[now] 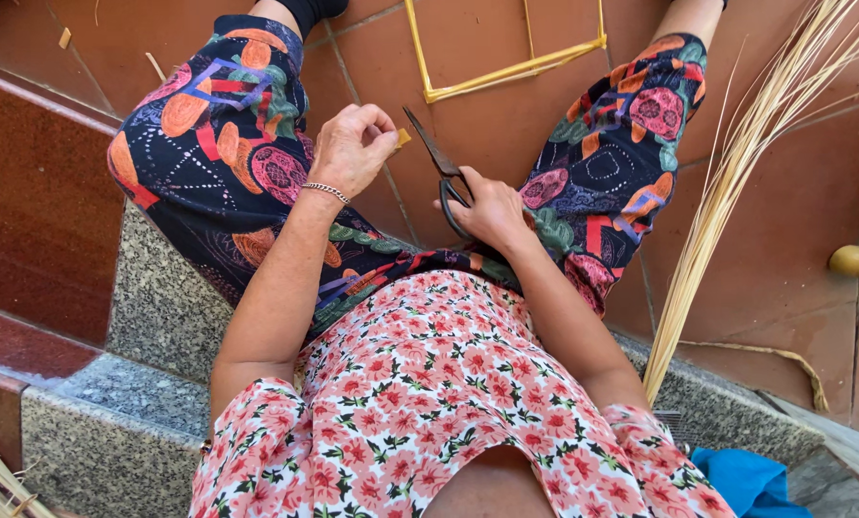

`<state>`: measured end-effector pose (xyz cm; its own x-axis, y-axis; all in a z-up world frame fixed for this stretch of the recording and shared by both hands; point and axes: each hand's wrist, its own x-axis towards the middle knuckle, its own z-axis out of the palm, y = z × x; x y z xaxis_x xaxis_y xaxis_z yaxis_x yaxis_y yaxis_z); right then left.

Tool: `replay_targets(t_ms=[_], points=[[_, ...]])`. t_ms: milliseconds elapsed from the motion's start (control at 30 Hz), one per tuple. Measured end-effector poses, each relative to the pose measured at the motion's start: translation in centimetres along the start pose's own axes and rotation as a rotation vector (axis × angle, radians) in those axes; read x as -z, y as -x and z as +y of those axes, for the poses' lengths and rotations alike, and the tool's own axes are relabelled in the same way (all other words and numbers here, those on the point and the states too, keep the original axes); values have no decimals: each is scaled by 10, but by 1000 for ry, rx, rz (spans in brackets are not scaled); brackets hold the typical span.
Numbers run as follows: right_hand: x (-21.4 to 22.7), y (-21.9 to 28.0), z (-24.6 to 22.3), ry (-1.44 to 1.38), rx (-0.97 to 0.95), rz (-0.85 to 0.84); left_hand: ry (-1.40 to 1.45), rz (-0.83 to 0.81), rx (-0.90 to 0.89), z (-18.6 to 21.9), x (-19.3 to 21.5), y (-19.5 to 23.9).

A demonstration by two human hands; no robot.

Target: The person sits on the floor and assembles a rectangular bamboo frame by wrapping thin bamboo strips around the joints. They use scissors to cut the strips and secure them in place.

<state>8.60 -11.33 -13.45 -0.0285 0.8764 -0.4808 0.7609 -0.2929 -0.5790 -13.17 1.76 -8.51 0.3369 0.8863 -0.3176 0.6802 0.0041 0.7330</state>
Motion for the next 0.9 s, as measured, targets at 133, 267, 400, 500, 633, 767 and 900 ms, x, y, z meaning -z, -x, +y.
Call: replay_targets(t_ms=[133,267,400,500,633,767,900], points=[[-48,-35,23,163,5,-141,-51,132,-375,3,-21,0],[-85,-58,45,214,-37,-288,-36,87,-316,14,-47,-10],[-92,-64,61,154,-17,-400,-97,117,-342,19,-55,-20],[-88,-66,62,214,-74,-540,-77,146,-386,19,-56,-22],[-69,-74,74,108,-232,-231,-39,143,-410,29,-56,-24],[-27,-78,107,-190,-308,321,4,189,-436,50,-48,-19],[17,-63,107,-536,-157,702,209,214,-483,86,-15,-5]])
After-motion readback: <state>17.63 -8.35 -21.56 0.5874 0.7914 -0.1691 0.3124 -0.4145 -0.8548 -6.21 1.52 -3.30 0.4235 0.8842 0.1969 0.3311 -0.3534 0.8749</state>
